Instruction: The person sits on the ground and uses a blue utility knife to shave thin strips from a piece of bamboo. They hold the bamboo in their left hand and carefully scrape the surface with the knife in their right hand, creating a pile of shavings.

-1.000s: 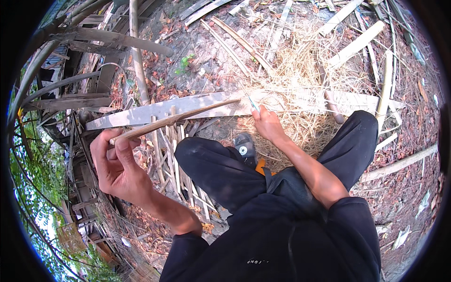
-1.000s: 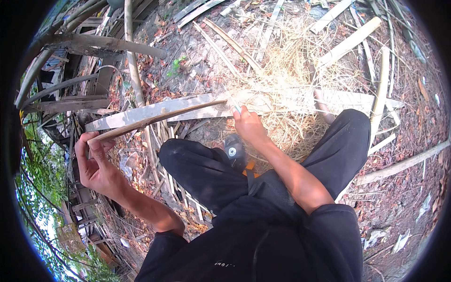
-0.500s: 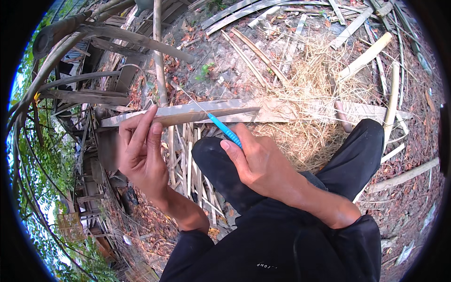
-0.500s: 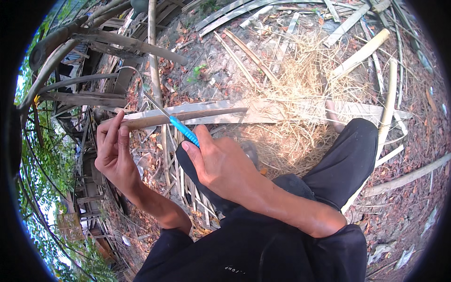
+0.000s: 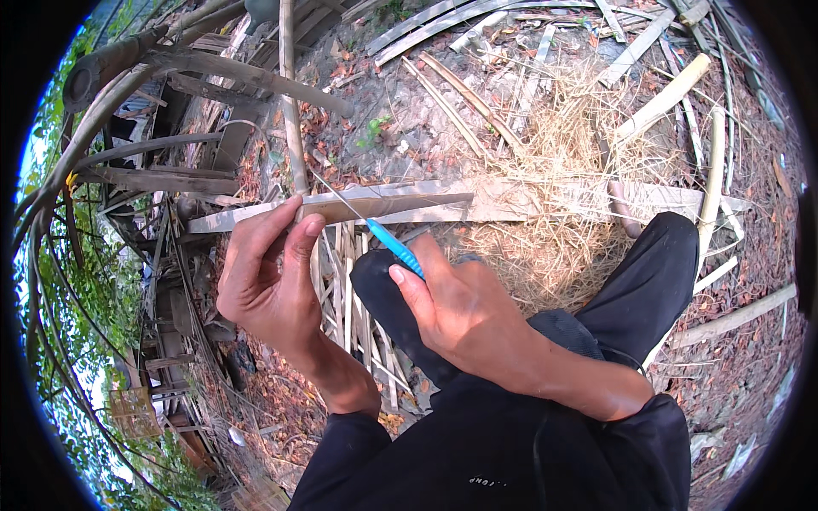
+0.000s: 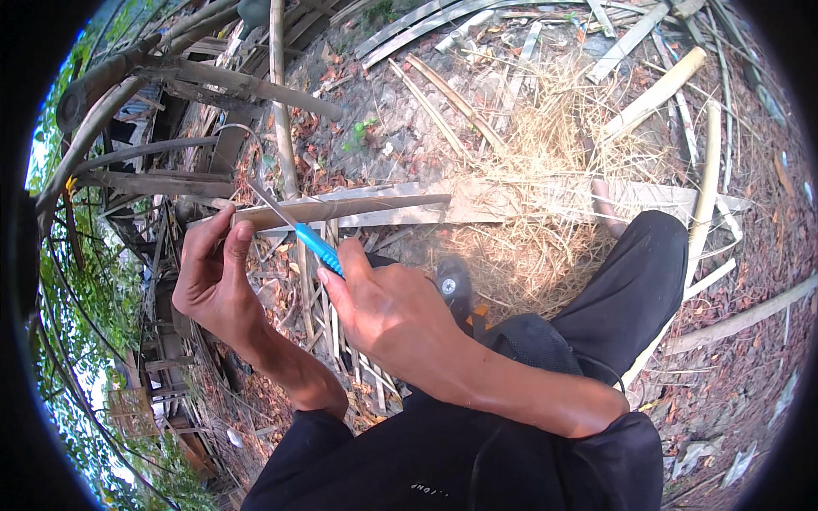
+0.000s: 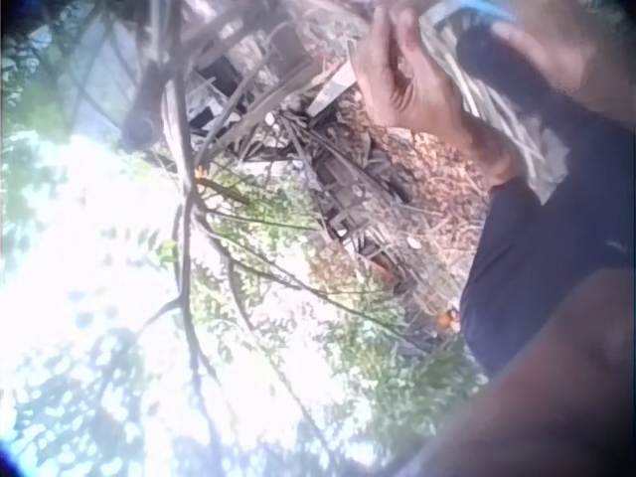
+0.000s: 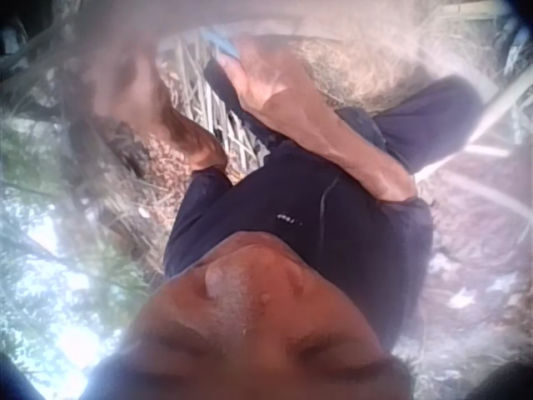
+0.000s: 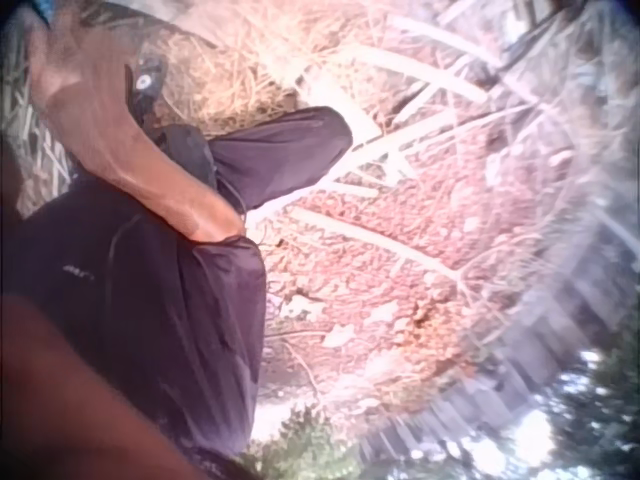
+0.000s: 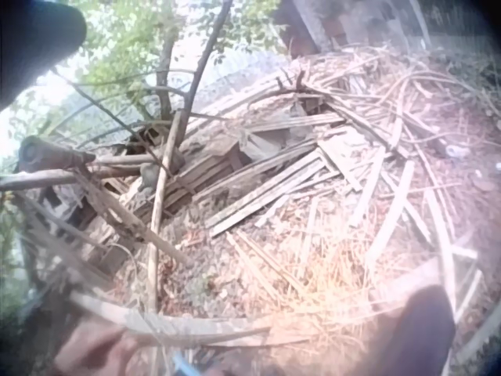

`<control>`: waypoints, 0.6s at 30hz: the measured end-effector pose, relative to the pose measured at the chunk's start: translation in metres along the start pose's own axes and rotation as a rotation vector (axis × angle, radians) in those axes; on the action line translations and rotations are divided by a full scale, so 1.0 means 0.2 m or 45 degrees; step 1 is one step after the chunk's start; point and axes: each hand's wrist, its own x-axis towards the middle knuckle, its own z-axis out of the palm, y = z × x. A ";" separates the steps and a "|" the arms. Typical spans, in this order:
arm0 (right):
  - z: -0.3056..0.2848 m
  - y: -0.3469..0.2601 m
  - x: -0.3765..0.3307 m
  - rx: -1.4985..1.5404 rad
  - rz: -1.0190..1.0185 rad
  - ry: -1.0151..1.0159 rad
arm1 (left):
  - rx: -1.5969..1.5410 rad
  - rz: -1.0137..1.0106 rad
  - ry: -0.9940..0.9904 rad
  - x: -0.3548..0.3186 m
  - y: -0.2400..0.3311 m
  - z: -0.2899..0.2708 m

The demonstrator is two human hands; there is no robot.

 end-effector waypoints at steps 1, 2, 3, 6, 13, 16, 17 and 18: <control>-0.01 -0.02 0.00 -0.007 -0.008 -0.014 | -0.032 -0.003 0.009 0.00 0.00 0.00; -0.03 -0.04 0.01 -0.013 -0.016 -0.028 | -0.062 -0.006 0.018 0.00 0.00 0.01; -0.04 -0.05 0.01 -0.019 -0.025 -0.044 | -0.092 -0.009 0.027 0.00 0.00 0.01; -0.07 0.08 -0.03 -0.165 0.142 -0.116 | -0.072 0.048 -0.012 0.00 -0.03 -0.01; -0.11 -0.11 -0.06 0.089 -0.072 0.123 | 0.011 0.154 -0.052 0.03 0.06 0.03; -0.16 -0.17 -0.06 0.177 0.024 0.013 | 0.011 0.182 -0.046 0.03 0.06 0.05; -0.16 -0.16 -0.07 0.183 0.039 -0.032 | 0.016 0.191 -0.032 0.02 0.06 0.05; -0.16 -0.16 -0.08 0.188 0.054 -0.078 | 0.021 0.200 -0.018 0.01 0.07 0.06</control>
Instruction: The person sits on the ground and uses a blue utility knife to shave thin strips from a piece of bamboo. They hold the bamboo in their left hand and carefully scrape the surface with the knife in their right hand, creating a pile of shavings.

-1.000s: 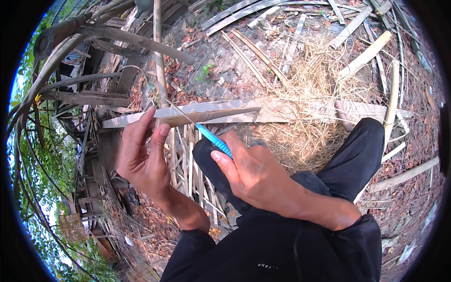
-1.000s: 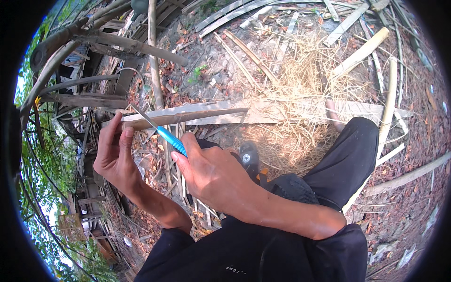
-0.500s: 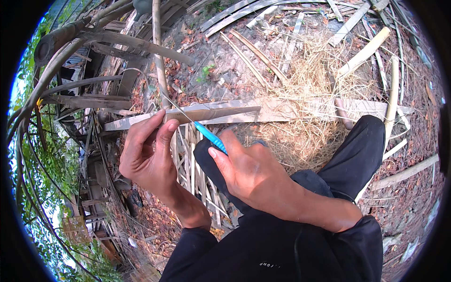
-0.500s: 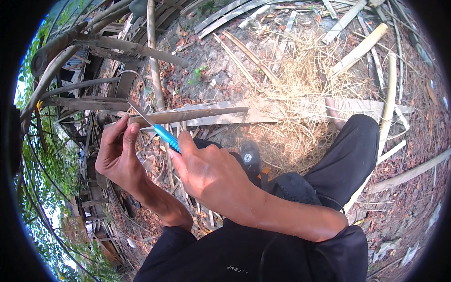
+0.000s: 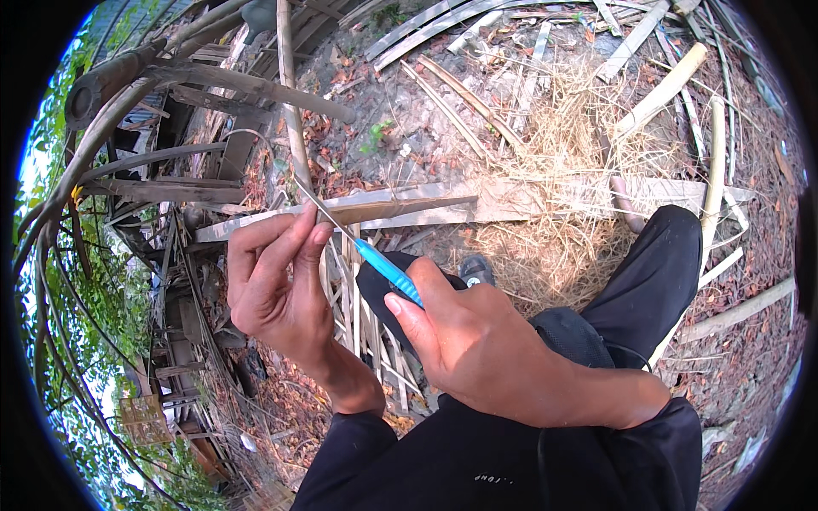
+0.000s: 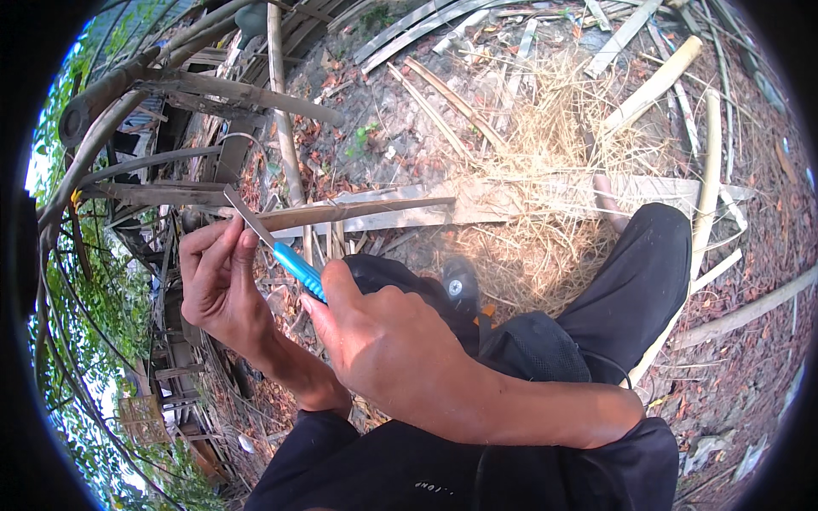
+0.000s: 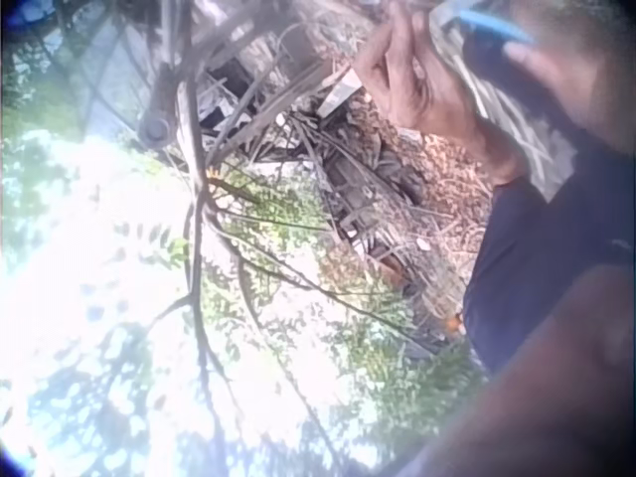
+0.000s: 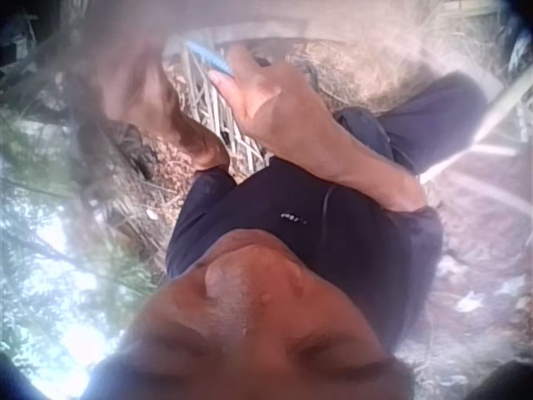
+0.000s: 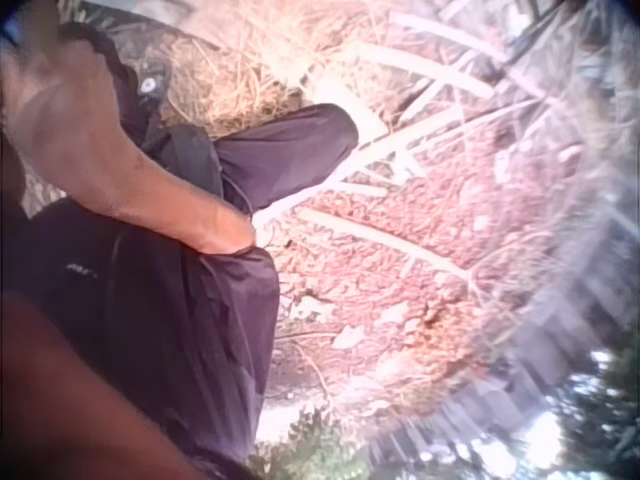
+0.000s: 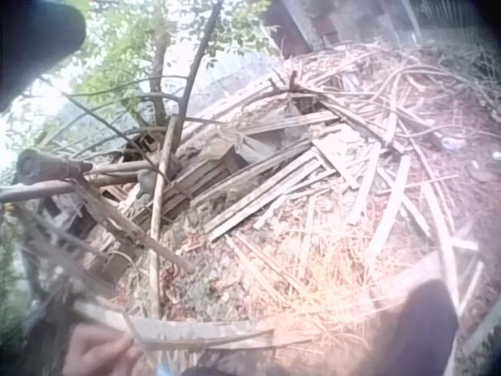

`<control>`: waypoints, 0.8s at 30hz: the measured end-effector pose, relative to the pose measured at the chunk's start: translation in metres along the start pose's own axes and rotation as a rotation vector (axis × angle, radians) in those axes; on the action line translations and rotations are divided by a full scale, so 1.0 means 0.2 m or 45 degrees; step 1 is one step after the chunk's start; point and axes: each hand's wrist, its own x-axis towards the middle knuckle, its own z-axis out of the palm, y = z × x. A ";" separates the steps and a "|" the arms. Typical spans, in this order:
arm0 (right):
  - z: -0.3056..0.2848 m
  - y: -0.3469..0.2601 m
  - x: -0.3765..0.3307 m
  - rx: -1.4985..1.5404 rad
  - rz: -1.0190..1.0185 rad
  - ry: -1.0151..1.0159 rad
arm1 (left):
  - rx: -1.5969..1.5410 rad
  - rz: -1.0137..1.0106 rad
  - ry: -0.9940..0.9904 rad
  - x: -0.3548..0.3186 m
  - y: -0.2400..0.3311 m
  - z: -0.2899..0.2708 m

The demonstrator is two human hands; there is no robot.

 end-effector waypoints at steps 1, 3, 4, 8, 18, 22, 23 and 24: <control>0.00 0.01 -0.01 -0.107 -0.006 0.006 | -0.001 0.010 0.012 -0.01 0.00 0.01; 0.00 0.06 -0.01 -0.321 -0.016 0.016 | 0.008 -0.002 0.034 -0.01 0.00 0.01; -0.01 0.16 0.00 -0.420 0.074 0.053 | 0.013 -0.014 0.045 -0.02 -0.01 0.02; -0.01 0.38 -0.05 -0.562 -0.020 0.294 | 0.025 -0.021 -0.002 -0.04 0.06 0.03; -0.07 0.49 0.02 -0.436 0.188 0.207 | 0.073 -0.053 0.005 0.01 0.10 0.17; -0.05 0.82 -0.04 -0.557 0.263 0.253 | 0.026 0.019 -0.028 0.02 0.15 0.15; -0.04 0.93 -0.07 -0.607 0.305 0.281 | -0.008 0.025 -0.031 0.02 0.17 0.14; -0.07 0.95 -0.09 -0.569 0.358 0.258 | 0.014 0.011 -0.079 -0.01 0.18 0.13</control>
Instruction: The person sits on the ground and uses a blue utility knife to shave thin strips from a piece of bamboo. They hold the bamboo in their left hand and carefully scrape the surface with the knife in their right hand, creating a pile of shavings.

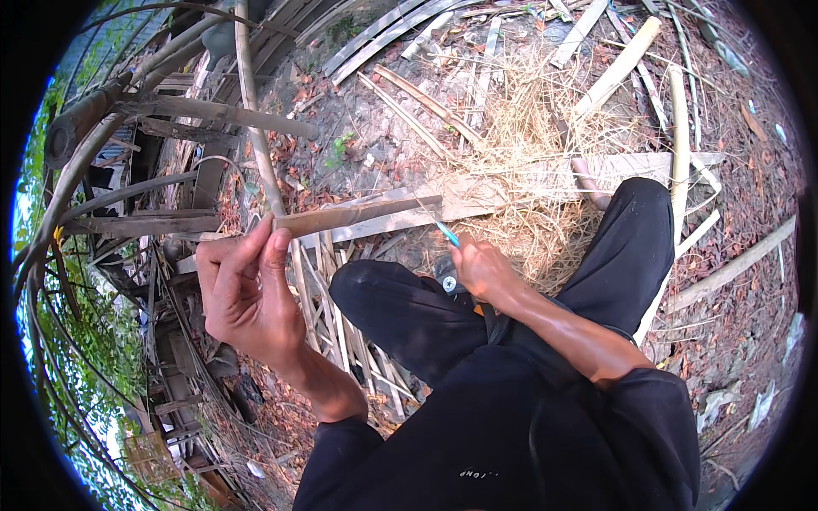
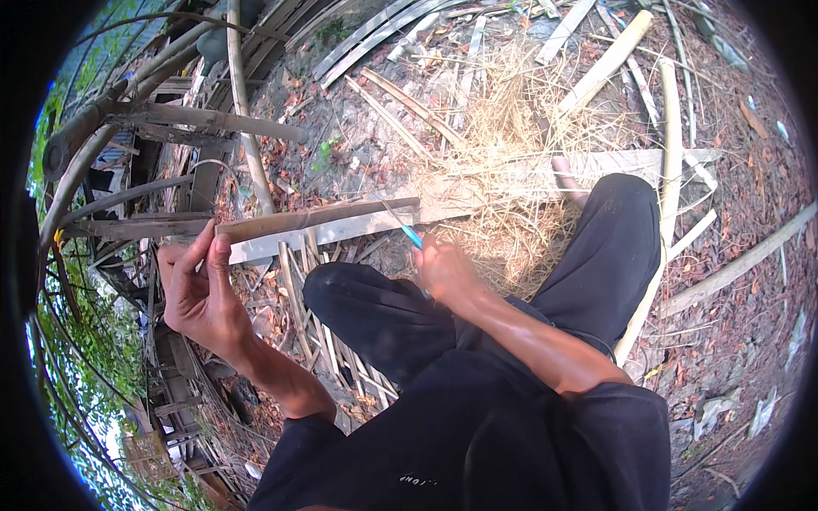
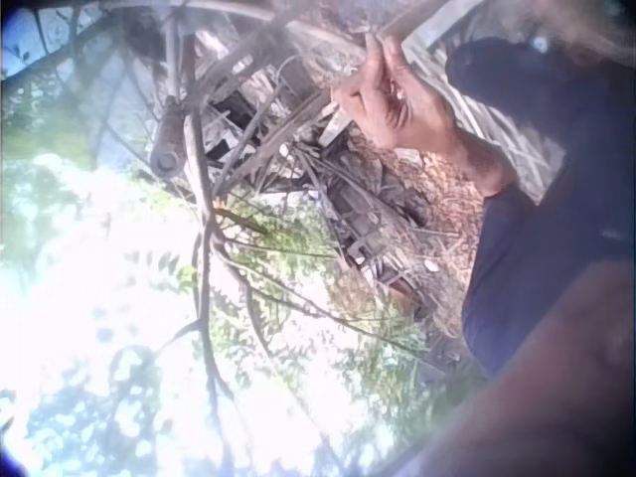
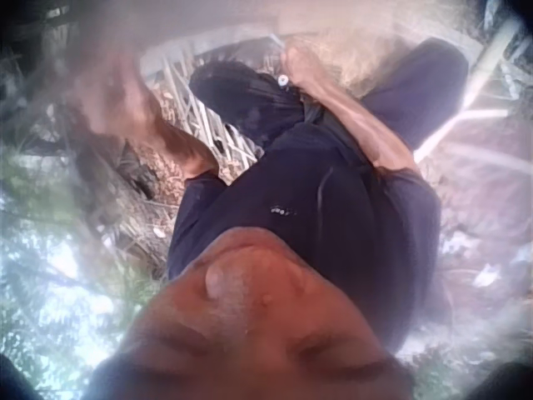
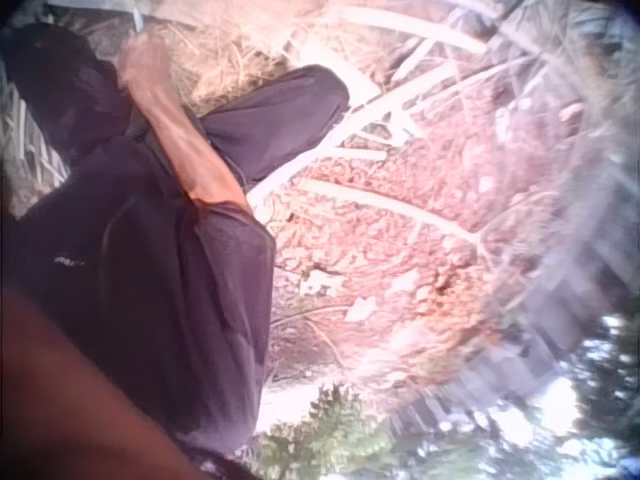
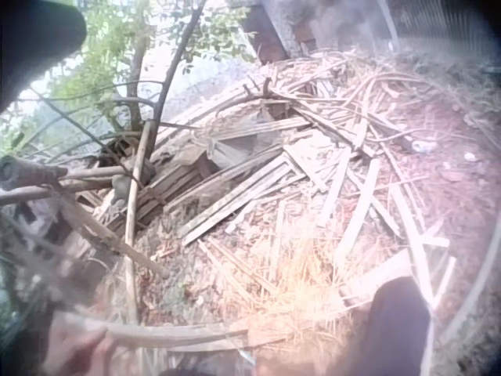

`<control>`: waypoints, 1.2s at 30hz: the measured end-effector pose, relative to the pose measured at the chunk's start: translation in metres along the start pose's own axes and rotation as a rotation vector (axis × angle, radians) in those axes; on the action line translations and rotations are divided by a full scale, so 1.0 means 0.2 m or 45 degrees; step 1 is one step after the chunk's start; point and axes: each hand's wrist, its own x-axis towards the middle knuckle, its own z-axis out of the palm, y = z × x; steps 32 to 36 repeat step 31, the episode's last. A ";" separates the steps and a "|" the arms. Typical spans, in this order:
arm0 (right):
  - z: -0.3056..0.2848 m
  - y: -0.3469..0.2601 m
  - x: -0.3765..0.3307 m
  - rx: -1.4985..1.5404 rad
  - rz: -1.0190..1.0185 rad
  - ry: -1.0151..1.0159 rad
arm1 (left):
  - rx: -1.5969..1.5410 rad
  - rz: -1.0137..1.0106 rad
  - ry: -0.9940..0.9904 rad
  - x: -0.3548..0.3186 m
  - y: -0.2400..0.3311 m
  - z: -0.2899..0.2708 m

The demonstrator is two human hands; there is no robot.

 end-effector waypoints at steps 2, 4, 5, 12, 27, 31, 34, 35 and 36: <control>-0.02 0.01 -0.02 0.065 0.101 -0.116 | -0.035 -0.013 0.026 -0.04 -0.01 0.03; -0.12 -0.15 -0.03 0.212 0.024 -0.104 | 0.014 -0.098 0.030 -0.08 -0.03 0.04; -0.20 -0.26 -0.01 0.281 -0.016 -0.083 | 0.013 -0.111 0.048 -0.09 -0.05 0.05; 0.13 0.03 0.03 0.139 0.069 -0.126 | 0.000 -0.135 0.156 -0.11 -0.12 0.14; 0.20 0.05 0.33 -0.079 -0.468 0.379 | 0.016 -0.127 0.145 -0.10 -0.41 0.26; 0.24 0.11 0.47 -0.066 0.137 -0.349 | 0.036 -0.184 0.135 -0.13 -0.48 0.21; 0.24 0.11 0.47 -0.066 0.137 -0.349 | 0.036 -0.184 0.135 -0.13 -0.48 0.21; 0.24 0.11 0.47 -0.066 0.137 -0.349 | 0.036 -0.184 0.135 -0.13 -0.48 0.21; 0.24 0.11 0.47 -0.066 0.137 -0.349 | 0.036 -0.184 0.135 -0.13 -0.48 0.21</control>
